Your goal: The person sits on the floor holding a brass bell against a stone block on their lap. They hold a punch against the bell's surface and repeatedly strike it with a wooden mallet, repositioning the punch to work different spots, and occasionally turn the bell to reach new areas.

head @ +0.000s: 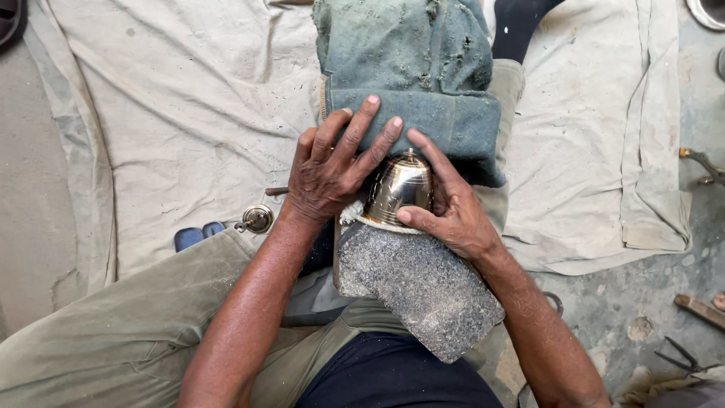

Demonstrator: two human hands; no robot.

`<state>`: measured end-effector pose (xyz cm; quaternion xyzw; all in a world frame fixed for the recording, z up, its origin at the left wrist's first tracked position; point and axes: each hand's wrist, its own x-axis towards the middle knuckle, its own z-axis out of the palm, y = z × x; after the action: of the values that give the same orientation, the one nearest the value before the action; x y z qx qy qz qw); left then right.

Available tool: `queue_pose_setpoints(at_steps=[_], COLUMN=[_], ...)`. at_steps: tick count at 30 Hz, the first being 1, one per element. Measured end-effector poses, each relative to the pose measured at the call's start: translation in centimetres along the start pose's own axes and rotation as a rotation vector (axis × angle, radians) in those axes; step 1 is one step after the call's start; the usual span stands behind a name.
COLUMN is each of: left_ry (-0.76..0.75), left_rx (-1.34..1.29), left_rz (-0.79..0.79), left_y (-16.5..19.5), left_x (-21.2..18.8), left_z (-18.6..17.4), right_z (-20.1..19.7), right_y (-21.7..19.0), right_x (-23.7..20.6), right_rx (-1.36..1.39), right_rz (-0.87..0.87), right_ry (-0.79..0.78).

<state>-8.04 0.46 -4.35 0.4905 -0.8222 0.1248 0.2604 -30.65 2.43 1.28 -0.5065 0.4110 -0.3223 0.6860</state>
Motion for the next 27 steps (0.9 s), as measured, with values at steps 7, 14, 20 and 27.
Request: queue_pose_setpoints(at_steps=[7,14,20,27], left_ry=[-0.093,-0.308,-0.419,-0.221], left_rx=[-0.327,-0.722,-0.824,-1.029], left_rz=[0.000,-0.465,-0.436,-0.428], left_y=[-1.5,-1.2,1.8,2.1], left_x=[1.9,0.7,1.6,5.7], left_z=[-3.2,-9.1,-13.1,-13.1], right_z=[0.8,-1.0,-5.5,-3.8], right_y=[-0.5,0.7,4.3,10.4], right_x=[-0.4,-3.8,-10.6,-16.2], right_rx=[-0.137,-0.513,-0.325,-0.596], right_rz=[0.044,-0.069,-0.063,0.240], right_ry=[0.043,0.288,0.638,0.304])
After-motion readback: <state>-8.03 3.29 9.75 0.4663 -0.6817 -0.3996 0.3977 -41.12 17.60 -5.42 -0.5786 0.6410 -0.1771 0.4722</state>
